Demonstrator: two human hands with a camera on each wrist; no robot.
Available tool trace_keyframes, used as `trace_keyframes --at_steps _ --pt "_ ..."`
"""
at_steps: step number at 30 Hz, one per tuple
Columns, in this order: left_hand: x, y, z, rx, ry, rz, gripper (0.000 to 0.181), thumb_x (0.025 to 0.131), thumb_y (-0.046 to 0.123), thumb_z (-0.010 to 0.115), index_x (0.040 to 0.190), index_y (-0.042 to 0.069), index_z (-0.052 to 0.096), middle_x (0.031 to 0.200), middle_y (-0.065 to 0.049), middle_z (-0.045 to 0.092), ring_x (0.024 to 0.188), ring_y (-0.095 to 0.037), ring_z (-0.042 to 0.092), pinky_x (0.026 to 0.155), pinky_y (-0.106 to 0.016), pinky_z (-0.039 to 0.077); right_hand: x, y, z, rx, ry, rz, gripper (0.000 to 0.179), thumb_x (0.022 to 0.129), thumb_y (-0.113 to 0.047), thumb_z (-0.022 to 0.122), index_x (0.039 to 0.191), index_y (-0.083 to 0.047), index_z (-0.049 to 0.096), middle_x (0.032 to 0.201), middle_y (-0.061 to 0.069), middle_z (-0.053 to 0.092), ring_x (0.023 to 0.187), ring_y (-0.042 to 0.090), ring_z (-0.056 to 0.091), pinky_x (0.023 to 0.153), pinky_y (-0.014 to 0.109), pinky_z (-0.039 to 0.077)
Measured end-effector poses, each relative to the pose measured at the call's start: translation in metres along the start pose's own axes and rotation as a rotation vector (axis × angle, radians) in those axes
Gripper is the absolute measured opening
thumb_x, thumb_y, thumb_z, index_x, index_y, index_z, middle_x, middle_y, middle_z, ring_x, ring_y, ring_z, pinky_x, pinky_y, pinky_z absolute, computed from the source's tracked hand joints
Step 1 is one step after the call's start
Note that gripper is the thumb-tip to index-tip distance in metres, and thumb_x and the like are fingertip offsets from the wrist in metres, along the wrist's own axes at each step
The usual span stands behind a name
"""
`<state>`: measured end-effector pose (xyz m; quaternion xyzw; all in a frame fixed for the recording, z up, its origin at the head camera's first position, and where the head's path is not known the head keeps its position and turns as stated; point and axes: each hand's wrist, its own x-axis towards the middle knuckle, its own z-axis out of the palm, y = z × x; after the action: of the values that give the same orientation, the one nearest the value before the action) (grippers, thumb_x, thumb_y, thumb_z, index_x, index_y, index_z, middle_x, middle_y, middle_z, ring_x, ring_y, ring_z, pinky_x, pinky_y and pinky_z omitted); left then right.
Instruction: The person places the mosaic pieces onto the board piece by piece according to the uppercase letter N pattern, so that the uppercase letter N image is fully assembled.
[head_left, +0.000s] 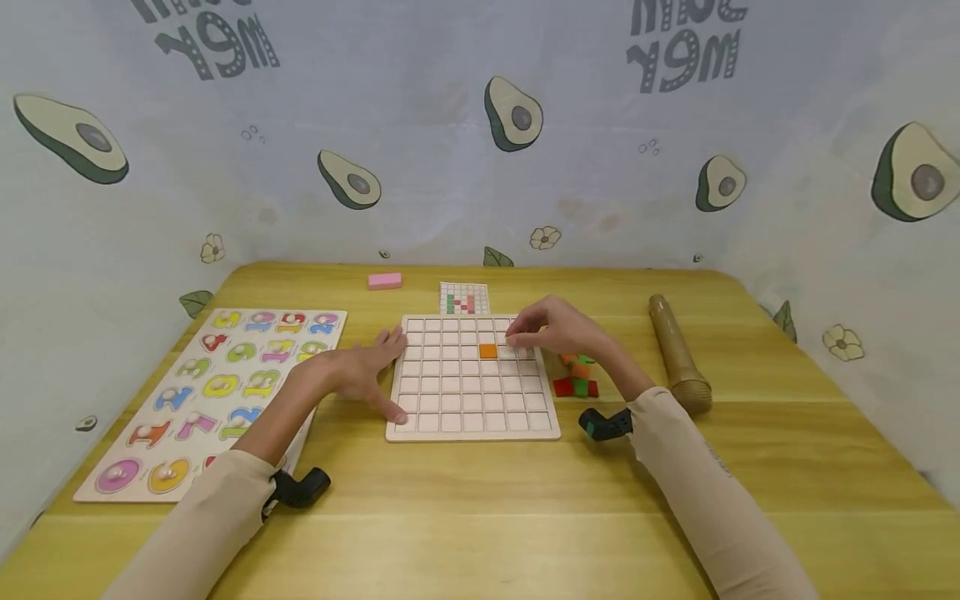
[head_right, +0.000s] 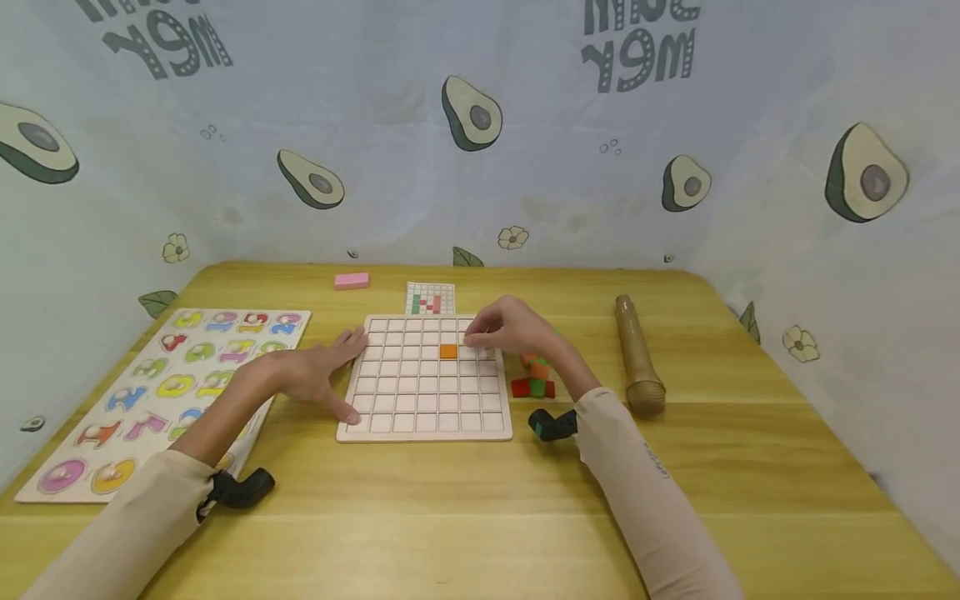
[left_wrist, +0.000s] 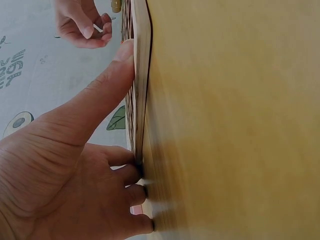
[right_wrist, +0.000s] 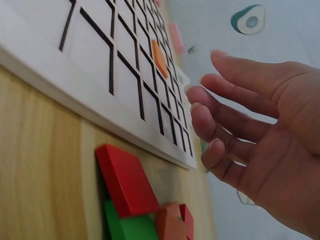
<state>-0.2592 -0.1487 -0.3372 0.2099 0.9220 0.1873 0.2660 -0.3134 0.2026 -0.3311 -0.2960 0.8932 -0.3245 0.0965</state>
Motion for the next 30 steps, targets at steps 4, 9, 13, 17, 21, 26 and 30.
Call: trace_keyframes --at_steps 4,9,13,17,21,26,30 --pt "-0.001 -0.003 0.002 -0.01 -0.001 -0.005 0.134 0.086 0.054 0.089 0.174 0.007 0.0 0.179 -0.013 -0.017 0.165 -0.043 -0.01 0.129 -0.069 0.005 -0.004 0.007 -0.008 0.01 -0.029 -0.007 0.017 0.101 -0.016 0.079 0.11 -0.002 0.083 0.104 0.005 0.081 0.096 0.022 0.071 0.091 0.04 0.059" --pt "-0.001 -0.003 0.002 -0.019 -0.001 -0.009 0.134 0.087 0.055 0.089 0.174 0.009 -0.001 0.18 -0.012 -0.017 0.164 -0.045 -0.009 0.127 -0.072 0.006 -0.01 0.016 -0.023 0.027 -0.056 -0.015 0.015 0.098 -0.011 0.081 0.107 0.001 0.082 0.1 0.007 0.08 0.091 0.024 0.071 0.086 0.034 0.059" --pt "0.0 -0.002 0.0 -0.01 -0.008 -0.008 0.133 0.087 0.055 0.088 0.174 0.01 -0.002 0.179 -0.012 -0.018 0.164 -0.045 -0.009 0.128 -0.071 0.006 -0.016 0.021 -0.032 0.016 -0.095 -0.006 0.014 0.097 -0.009 0.081 0.107 0.001 0.082 0.1 0.007 0.079 0.091 0.024 0.069 0.084 0.03 0.058" --pt "-0.001 -0.002 0.0 -0.004 -0.005 -0.006 0.133 0.087 0.055 0.088 0.174 0.009 -0.001 0.179 -0.013 -0.017 0.164 -0.048 -0.009 0.127 -0.072 0.006 -0.021 0.024 -0.039 0.008 -0.127 0.015 0.014 0.096 -0.007 0.083 0.107 0.002 0.081 0.098 0.007 0.078 0.09 0.024 0.068 0.08 0.03 0.057" --pt "-0.002 -0.001 0.0 -0.014 -0.006 -0.015 0.134 0.086 0.054 0.09 0.174 0.009 -0.001 0.18 -0.012 -0.017 0.162 -0.051 -0.009 0.127 -0.073 0.005 -0.022 0.028 -0.041 0.013 -0.15 0.04 0.014 0.093 -0.004 0.084 0.105 0.003 0.081 0.096 0.007 0.078 0.088 0.023 0.068 0.078 0.027 0.057" --pt "-0.002 -0.002 0.0 -0.007 -0.006 -0.021 0.134 0.086 0.054 0.089 0.174 0.009 -0.001 0.18 -0.012 -0.017 0.163 -0.051 -0.008 0.127 -0.072 0.005 -0.022 0.031 -0.042 -0.011 -0.164 0.074 0.017 0.091 -0.005 0.087 0.103 0.003 0.08 0.092 0.006 0.075 0.082 0.02 0.062 0.074 0.025 0.053" --pt "0.0 -0.001 -0.001 0.002 -0.008 0.0 0.132 0.087 0.053 0.089 0.174 0.007 0.0 0.179 -0.013 -0.018 0.164 -0.046 -0.01 0.128 -0.07 0.004 -0.025 0.031 -0.045 -0.026 -0.18 0.103 0.019 0.09 -0.007 0.089 0.103 0.004 0.08 0.089 0.005 0.073 0.08 0.02 0.058 0.071 0.025 0.05"
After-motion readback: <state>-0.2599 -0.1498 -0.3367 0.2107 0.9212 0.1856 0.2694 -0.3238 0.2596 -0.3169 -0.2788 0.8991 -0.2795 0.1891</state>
